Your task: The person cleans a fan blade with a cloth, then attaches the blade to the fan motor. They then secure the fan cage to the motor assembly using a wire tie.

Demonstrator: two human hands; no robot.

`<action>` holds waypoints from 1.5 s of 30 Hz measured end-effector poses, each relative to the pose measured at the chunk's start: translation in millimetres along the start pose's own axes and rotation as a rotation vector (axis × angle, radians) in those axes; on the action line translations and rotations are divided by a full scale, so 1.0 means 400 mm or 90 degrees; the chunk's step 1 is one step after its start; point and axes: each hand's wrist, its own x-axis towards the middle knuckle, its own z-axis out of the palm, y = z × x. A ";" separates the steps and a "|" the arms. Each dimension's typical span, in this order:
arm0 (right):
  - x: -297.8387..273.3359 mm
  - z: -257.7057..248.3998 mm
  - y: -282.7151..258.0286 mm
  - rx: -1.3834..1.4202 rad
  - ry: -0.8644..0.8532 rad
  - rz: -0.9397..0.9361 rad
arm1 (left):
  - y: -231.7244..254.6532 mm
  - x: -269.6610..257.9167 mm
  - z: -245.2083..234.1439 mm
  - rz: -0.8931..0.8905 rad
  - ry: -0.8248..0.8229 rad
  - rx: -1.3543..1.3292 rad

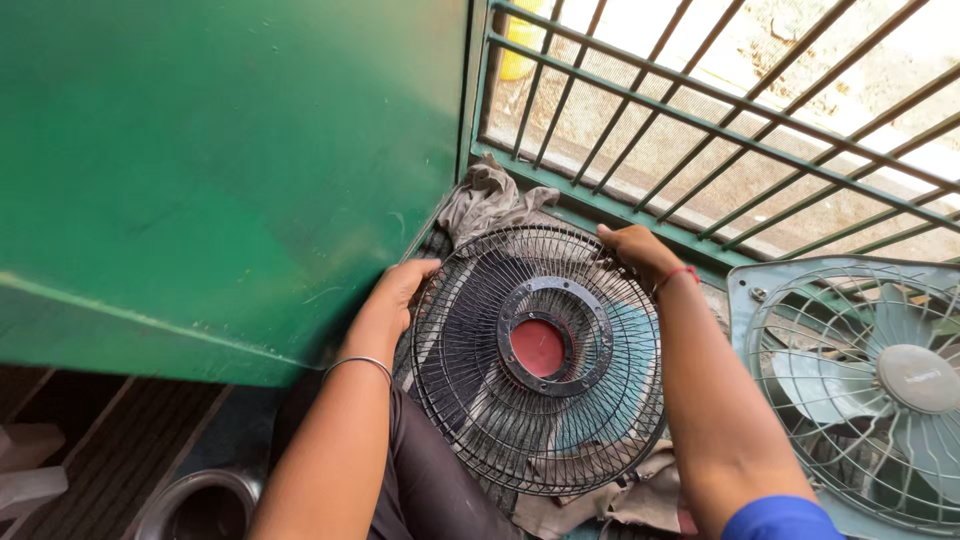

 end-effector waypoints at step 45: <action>-0.512 0.348 -0.177 -0.469 0.223 -0.383 | 0.040 -0.088 0.021 0.216 0.189 0.691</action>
